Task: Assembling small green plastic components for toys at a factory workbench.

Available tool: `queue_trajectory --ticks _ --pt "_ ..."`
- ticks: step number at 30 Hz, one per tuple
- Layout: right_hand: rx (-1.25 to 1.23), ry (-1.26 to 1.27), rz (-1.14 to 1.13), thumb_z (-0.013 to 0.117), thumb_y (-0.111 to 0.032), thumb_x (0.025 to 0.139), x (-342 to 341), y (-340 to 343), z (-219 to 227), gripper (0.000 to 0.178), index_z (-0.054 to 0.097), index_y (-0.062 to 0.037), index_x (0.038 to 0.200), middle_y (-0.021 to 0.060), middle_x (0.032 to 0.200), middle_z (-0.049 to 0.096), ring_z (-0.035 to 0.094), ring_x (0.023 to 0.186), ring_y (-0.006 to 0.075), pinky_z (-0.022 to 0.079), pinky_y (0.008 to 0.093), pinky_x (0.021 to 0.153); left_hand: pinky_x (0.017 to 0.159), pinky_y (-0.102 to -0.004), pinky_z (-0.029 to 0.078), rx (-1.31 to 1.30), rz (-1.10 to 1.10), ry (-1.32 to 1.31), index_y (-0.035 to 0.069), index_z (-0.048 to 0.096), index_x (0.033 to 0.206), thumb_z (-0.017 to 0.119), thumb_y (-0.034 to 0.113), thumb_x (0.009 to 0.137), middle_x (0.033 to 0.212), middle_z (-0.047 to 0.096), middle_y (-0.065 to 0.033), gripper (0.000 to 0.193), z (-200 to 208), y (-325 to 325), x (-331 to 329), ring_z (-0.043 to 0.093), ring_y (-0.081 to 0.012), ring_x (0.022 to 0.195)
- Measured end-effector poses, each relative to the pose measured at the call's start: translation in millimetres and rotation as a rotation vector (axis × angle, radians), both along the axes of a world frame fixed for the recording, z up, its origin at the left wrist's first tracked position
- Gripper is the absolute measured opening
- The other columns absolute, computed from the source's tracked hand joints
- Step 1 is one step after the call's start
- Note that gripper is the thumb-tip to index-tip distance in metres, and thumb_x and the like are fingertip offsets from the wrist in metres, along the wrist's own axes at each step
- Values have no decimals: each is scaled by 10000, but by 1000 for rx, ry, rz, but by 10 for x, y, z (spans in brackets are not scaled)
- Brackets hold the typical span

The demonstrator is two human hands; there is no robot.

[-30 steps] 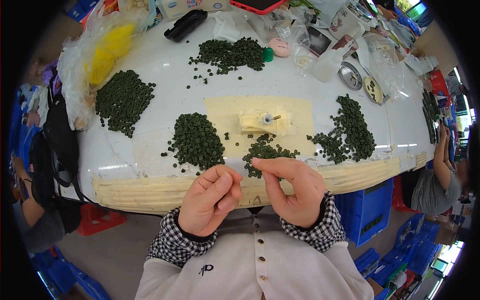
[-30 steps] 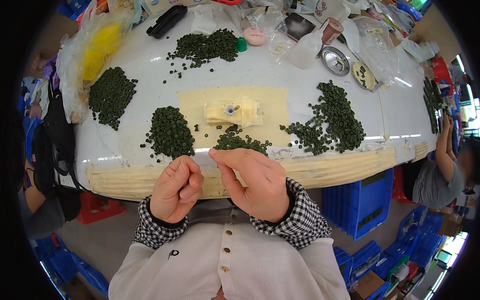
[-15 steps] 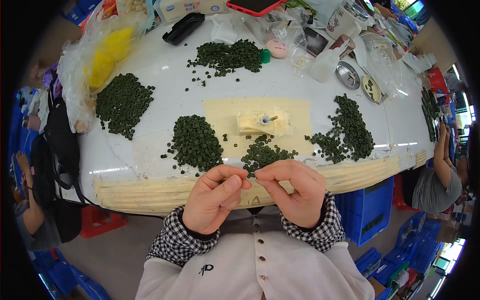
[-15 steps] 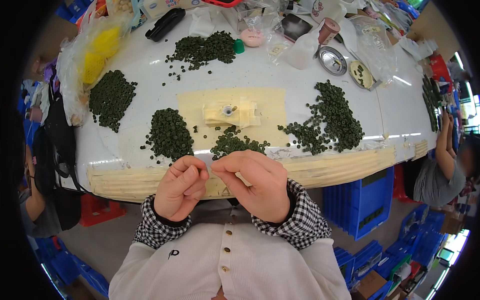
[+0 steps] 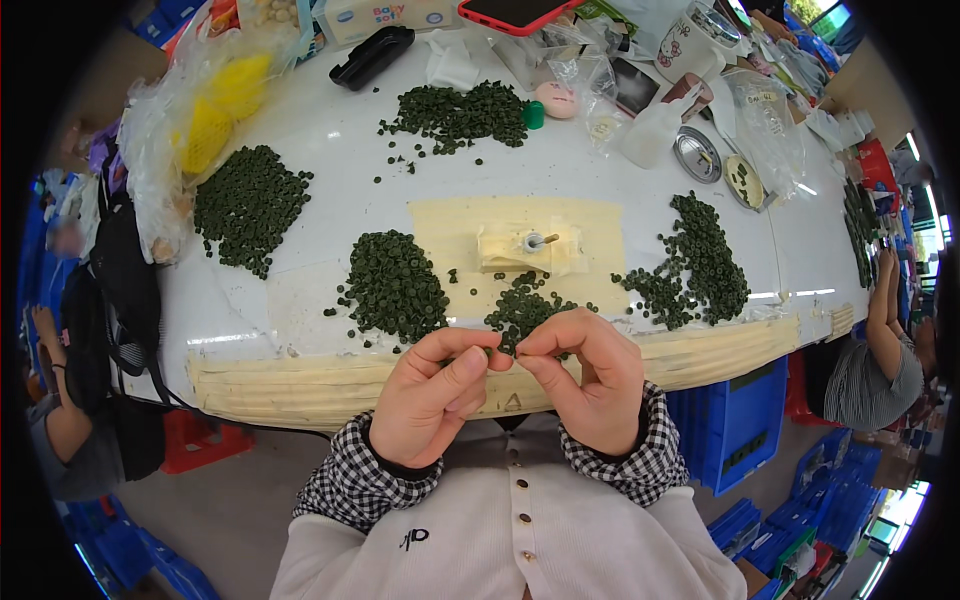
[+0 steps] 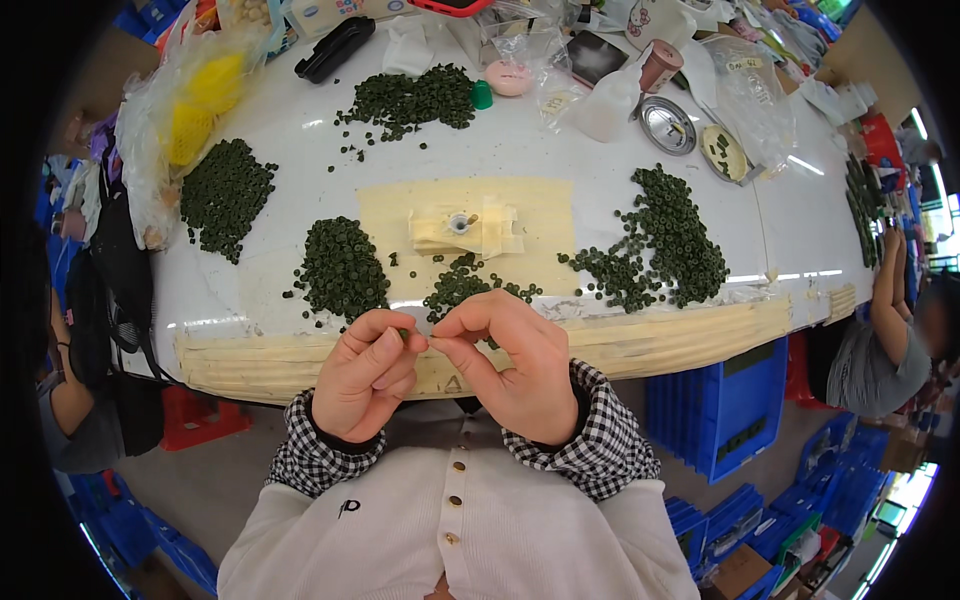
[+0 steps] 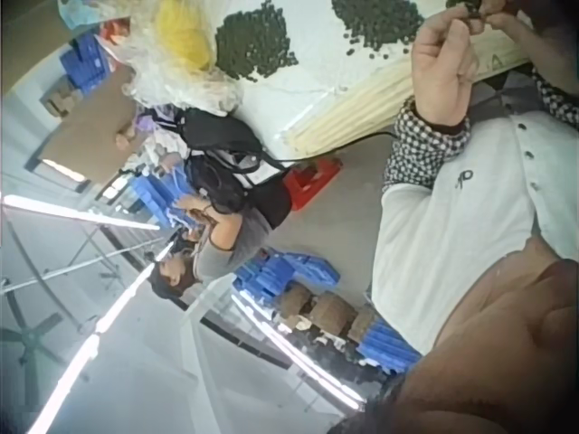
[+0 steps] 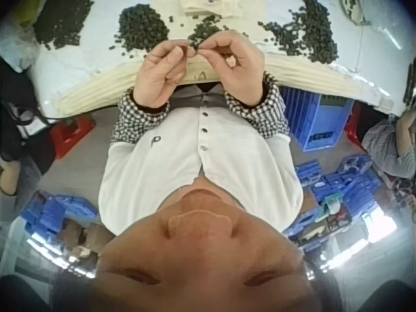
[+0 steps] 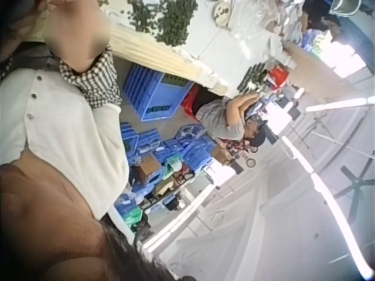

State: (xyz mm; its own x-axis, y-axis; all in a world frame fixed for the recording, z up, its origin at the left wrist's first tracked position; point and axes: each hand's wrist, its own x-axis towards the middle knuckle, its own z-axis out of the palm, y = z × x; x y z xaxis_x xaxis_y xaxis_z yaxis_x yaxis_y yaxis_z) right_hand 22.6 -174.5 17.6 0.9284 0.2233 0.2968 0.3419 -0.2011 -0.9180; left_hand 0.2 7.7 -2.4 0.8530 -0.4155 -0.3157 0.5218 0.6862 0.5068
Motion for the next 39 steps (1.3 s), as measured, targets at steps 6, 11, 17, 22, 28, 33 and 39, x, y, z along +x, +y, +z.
queue_trajectory --ticks 6,11,17,22,28,33,39 --pt "14 -50 29 667 57 758 12 27 26 116 613 16 852 100 824 618 607 709 175 496 255 631 477 -182 285 2 25 -6 20 599 1093 561 38 903 936 645 -67 194 -24 -2 -16 346 -16 546" --pt "29 -24 23 665 64 753 -4 39 24 123 614 18 855 98 820 618 607 711 166 495 252 630 485 -178 292 42 64 -48 14 624 1036 588 7 878 934 645 -58 162 -9 -42 -27 386 -19 571" --pt "-8 -68 29 677 61 743 4 52 37 131 616 17 850 90 831 578 586 691 168 490 248 624 570 -161 389 143 113 -57 20 636 984 636 -62 818 919 645 -42 186 40 -67 -32 477 -28 683" --pt "-88 -81 80 643 67 761 2 48 44 136 581 17 872 105 868 524 549 718 190 477 259 616 593 -160 406 265 153 -136 16 643 959 655 -72 797 906 638 -32 185 9 -105 -43 488 -27 713" --pt "-96 -94 143 593 65 789 15 27 30 131 536 22 899 126 878 493 513 749 234 460 279 621 555 -157 390 195 75 -104 6 643 979 646 -16 832 854 632 -20 149 61 -39 -39 473 -16 640" --pt "-84 -92 175 597 52 792 10 16 34 130 535 19 901 125 862 482 502 752 238 449 292 628 509 -159 354 186 10 -69 1 642 986 633 15 854 815 628 -11 133 76 -20 -28 445 -7 581" --pt "-68 -88 135 642 47 751 -3 8 28 161 566 1 885 111 852 500 520 754 241 448 303 633 492 -160 326 207 23 -111 -7 639 985 629 8 854 821 636 -28 132 49 -13 -39 433 -5 569"
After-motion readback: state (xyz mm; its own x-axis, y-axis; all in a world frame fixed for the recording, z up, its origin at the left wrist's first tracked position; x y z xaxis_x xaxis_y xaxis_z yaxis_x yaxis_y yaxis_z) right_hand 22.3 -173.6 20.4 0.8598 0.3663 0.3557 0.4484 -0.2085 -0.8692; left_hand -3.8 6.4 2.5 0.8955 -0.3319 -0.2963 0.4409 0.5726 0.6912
